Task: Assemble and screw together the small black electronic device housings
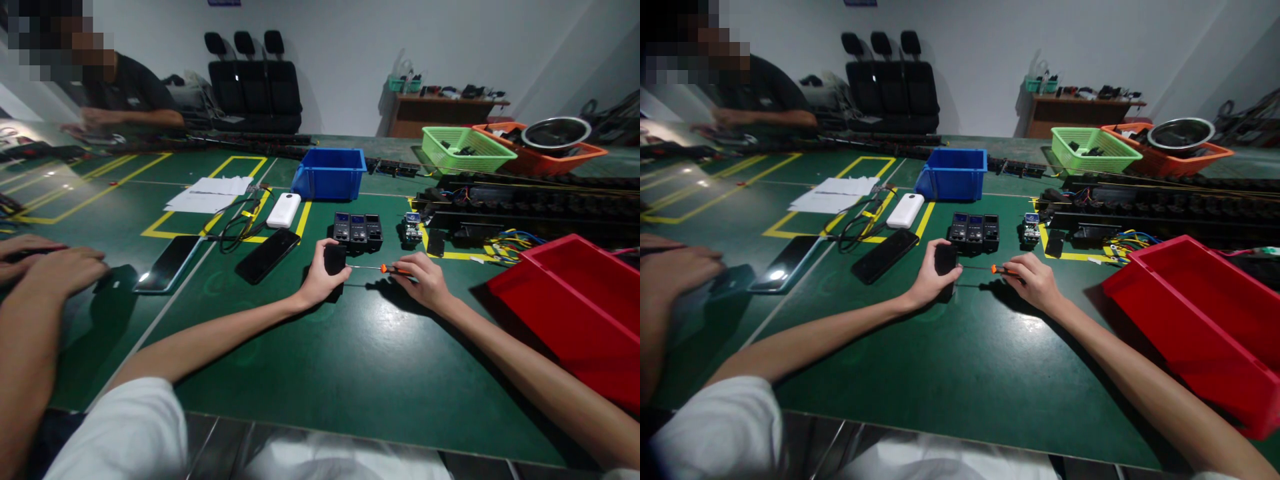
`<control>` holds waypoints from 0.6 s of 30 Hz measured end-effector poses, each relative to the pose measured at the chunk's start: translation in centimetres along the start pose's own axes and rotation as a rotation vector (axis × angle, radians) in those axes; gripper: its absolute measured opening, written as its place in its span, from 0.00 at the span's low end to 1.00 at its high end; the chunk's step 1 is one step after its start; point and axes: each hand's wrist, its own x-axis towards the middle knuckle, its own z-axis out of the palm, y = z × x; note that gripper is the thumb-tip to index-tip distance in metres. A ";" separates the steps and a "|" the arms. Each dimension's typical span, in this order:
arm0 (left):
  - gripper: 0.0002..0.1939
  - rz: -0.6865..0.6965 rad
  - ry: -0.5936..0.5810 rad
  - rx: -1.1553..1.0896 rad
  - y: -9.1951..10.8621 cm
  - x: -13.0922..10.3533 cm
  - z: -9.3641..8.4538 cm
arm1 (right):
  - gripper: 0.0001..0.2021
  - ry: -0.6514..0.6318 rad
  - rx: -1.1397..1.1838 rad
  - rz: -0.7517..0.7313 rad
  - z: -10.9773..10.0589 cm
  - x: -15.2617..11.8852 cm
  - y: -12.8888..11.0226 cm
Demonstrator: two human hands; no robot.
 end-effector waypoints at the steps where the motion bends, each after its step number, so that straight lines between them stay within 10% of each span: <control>1: 0.28 0.003 0.000 0.003 0.0 0.0 0.0 | 0.10 -0.008 0.000 0.008 0.0 0.0 0.0; 18: 0.33 0.005 -0.023 0.005 0.4 0.2 -0.2 | 0.10 -0.136 -0.029 0.069 0.0 0.0 -0.1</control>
